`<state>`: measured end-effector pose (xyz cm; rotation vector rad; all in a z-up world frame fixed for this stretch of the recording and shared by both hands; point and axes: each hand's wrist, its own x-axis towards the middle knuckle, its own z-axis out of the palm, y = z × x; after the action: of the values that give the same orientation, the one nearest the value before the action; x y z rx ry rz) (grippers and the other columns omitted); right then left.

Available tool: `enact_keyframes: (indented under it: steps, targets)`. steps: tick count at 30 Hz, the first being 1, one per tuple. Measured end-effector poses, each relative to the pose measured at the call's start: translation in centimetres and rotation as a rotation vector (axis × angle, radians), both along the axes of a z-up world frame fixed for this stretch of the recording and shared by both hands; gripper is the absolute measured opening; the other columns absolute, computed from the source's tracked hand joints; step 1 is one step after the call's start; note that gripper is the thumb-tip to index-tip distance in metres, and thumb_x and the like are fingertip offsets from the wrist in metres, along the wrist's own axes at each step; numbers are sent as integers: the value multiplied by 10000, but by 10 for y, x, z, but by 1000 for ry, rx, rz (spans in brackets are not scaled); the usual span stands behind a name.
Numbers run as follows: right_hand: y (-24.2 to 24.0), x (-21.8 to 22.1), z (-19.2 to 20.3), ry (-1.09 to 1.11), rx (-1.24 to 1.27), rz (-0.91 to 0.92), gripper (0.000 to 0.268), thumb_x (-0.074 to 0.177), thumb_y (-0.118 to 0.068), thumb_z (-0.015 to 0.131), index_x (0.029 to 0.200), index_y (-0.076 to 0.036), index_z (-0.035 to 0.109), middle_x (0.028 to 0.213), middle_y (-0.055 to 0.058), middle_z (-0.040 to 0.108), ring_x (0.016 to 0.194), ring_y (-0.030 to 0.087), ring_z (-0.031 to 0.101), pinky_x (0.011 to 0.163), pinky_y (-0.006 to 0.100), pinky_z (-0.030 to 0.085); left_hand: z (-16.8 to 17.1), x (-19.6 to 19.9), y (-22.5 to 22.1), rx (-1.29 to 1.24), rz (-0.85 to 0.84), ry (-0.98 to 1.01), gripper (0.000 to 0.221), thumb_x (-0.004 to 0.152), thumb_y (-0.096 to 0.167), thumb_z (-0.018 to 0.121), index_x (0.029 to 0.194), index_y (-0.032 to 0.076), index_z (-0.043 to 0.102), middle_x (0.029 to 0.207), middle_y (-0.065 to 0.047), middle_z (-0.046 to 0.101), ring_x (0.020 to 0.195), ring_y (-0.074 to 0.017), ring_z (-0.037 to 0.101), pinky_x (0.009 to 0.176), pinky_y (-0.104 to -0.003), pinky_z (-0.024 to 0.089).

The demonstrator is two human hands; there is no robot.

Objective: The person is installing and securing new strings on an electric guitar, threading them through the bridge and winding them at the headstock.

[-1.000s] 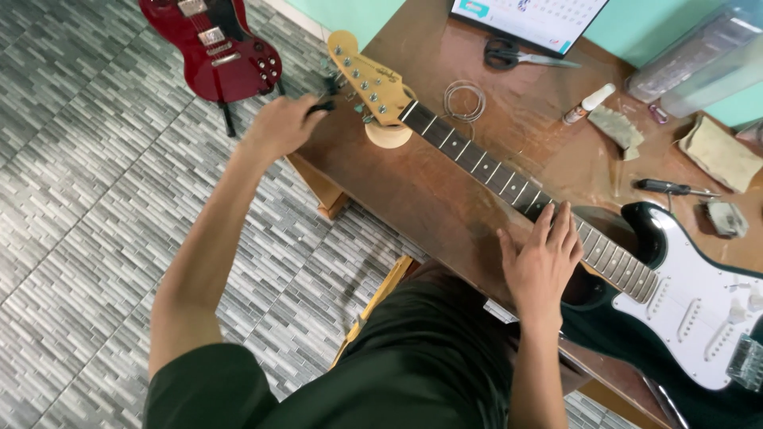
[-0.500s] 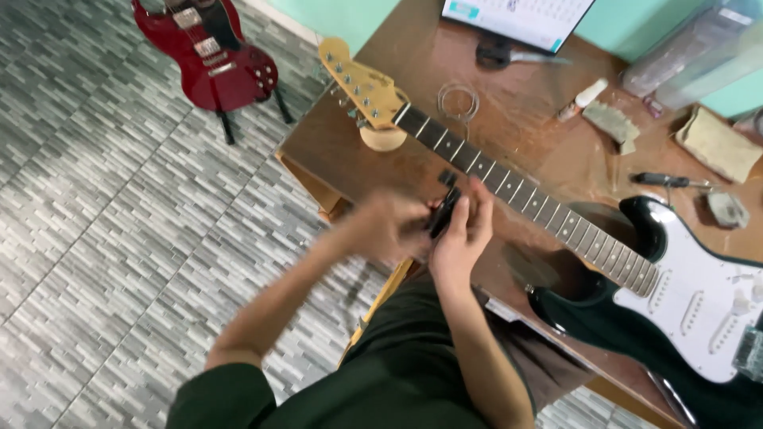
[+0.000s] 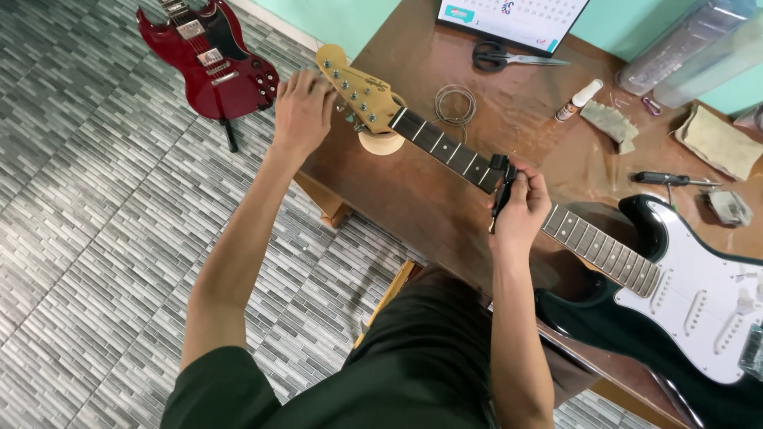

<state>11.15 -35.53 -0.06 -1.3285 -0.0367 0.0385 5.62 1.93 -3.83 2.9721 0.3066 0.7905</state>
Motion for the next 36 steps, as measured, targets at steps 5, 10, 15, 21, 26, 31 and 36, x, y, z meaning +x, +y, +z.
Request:
enact_keyframes:
  steps: [5, 10, 15, 21, 26, 31, 36]
  targets:
    - [-6, 8, 7, 71, -70, 1, 276, 1087, -296, 539, 895, -98, 557, 726, 72, 596, 465, 116, 492, 416, 238, 382, 31, -16, -24, -586, -179, -403, 169, 998, -95, 533, 978, -12, 678, 828, -119, 691, 677, -181, 631, 602, -272, 551]
    - [-28, 60, 8, -312, -638, 99, 335, 911, -126, 717, 1201, 36, 675, 1047, 158, 742, 932, 222, 701, 770, 301, 566, 14, -1, -27, -522, -32, -416, 259, 935, -142, 555, 1087, -12, 720, 1095, -158, 723, 1003, -281, 704, 914, -390, 596]
    - [-28, 126, -6, -350, -929, 241, 191, 1010, -186, 593, 1074, -15, 650, 826, 106, 628, 721, 247, 569, 619, 404, 429, 11, 41, -2, -314, -13, -80, 120, 928, -3, 678, 957, 59, 776, 943, -62, 739, 867, -256, 679, 936, -550, 501]
    - [-8, 121, 12, -314, -1027, 440, 252, 1063, -181, 513, 1277, -87, 606, 1142, 157, 700, 1031, 381, 657, 839, 460, 464, 17, 38, -7, -246, -16, -119, 84, 915, 44, 732, 850, 84, 767, 840, -11, 758, 802, -203, 669, 948, -470, 443]
    - [-18, 163, -20, -199, -1191, 437, 385, 980, -222, 568, 1339, -83, 587, 1212, 204, 709, 1109, 439, 647, 889, 496, 477, 0, -3, -18, -379, 205, -502, 162, 924, -5, 680, 927, 130, 768, 942, 5, 732, 862, -146, 644, 891, -381, 422]
    - [-29, 185, -63, -413, -1504, 471, 397, 905, -408, 692, 1180, -129, 750, 1078, 197, 753, 1071, 407, 696, 946, 477, 546, -61, 0, -13, -508, 71, -511, 191, 921, 65, 777, 1092, -4, 728, 916, -203, 719, 875, -406, 722, 754, -470, 577]
    - [-33, 176, -77, -577, -1620, 583, 395, 899, -421, 712, 1060, -73, 809, 977, 199, 786, 1002, 396, 731, 915, 430, 566, -69, 16, -4, -694, 68, -482, 103, 1007, 117, 704, 1045, 28, 739, 876, -138, 716, 842, -341, 741, 715, -376, 589]
